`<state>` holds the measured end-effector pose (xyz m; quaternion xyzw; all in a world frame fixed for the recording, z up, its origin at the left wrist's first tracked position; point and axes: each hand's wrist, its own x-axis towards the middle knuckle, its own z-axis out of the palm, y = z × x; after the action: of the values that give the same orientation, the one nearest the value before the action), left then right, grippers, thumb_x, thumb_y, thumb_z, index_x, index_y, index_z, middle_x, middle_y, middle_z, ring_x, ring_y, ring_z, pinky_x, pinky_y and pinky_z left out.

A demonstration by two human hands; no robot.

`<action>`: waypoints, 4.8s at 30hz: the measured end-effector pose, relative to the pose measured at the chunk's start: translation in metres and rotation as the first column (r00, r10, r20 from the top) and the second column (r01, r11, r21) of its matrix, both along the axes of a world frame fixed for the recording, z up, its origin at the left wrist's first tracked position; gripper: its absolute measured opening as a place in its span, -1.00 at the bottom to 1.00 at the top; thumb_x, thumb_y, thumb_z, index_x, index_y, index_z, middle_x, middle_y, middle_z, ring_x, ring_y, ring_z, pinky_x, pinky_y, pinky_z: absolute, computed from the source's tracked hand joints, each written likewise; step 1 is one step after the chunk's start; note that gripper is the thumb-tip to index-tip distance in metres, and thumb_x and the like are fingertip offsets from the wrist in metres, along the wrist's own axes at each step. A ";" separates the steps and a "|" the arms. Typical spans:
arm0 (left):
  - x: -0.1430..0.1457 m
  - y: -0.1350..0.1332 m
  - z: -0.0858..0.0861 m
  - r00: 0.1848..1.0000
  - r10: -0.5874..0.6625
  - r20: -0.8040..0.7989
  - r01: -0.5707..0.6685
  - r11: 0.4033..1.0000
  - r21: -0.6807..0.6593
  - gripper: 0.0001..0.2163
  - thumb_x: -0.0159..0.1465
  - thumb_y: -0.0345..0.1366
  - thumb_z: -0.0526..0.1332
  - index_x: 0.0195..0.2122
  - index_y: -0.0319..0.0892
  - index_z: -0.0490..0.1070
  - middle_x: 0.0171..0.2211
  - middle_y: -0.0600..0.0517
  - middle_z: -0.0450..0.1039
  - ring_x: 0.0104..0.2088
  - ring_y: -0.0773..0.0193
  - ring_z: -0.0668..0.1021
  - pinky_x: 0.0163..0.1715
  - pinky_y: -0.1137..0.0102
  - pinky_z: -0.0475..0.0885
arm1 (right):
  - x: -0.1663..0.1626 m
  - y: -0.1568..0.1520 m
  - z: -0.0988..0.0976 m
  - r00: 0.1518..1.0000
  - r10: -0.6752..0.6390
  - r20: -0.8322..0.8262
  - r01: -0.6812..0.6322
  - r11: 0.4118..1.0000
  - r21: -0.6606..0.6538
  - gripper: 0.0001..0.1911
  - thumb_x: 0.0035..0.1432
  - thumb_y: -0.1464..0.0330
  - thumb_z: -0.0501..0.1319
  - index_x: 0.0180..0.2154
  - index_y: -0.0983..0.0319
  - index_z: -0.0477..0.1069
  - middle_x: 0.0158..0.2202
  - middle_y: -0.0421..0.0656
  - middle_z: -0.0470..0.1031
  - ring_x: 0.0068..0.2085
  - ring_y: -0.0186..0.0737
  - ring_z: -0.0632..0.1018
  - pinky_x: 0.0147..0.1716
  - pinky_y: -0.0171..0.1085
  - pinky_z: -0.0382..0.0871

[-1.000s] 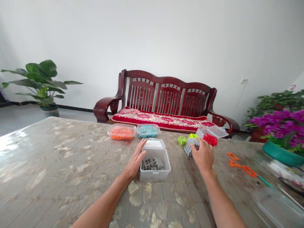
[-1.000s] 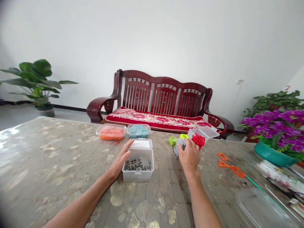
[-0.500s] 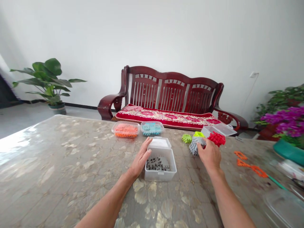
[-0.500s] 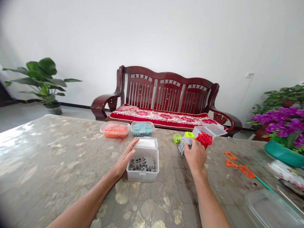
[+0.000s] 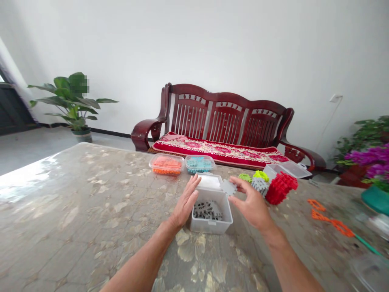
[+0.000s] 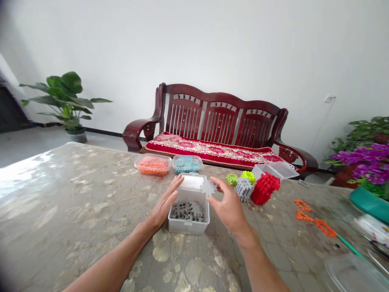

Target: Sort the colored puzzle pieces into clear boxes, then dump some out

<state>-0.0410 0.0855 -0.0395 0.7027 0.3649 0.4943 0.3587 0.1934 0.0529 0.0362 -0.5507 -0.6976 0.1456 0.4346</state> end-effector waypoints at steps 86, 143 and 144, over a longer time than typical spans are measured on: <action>0.001 -0.009 0.012 0.993 0.103 -0.064 -0.084 0.965 0.246 -0.65 0.40 -0.28 -0.06 -0.39 -0.16 0.49 -0.04 -0.09 0.48 0.07 0.15 0.46 0.14 0.22 0.31 | 0.027 0.017 -0.006 0.940 -0.291 0.177 0.248 0.941 0.230 -0.68 0.12 0.27 0.11 -0.15 0.20 0.53 -0.12 -0.03 0.59 -0.06 -0.04 0.53 0.02 -0.06 0.33; 0.001 -0.009 0.012 0.992 0.107 -0.063 -0.090 0.969 0.229 -0.65 0.40 -0.28 -0.06 -0.40 -0.16 0.47 -0.04 -0.07 0.47 0.06 0.16 0.45 0.12 0.27 0.30 | 0.073 0.029 -0.023 0.740 -0.655 0.154 0.632 0.755 0.173 -0.43 0.02 0.17 0.18 0.06 0.27 0.42 -0.05 0.06 0.53 -0.07 0.07 0.47 -0.07 -0.04 0.33; 0.001 -0.009 0.011 0.992 0.107 -0.060 -0.091 0.969 0.231 -0.65 0.40 -0.28 -0.05 -0.40 -0.16 0.47 -0.04 -0.07 0.47 0.06 0.16 0.46 0.12 0.27 0.30 | 0.069 0.029 -0.019 0.808 -0.585 0.073 0.570 0.806 0.159 -0.43 0.00 0.17 0.19 0.05 0.27 0.42 -0.06 0.05 0.53 -0.09 0.04 0.48 -0.08 -0.05 0.35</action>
<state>-0.0399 0.0763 -0.0281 0.7375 0.3531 0.5245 0.2373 0.2625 0.0816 0.0170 -0.7152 -0.5291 -0.0719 0.4510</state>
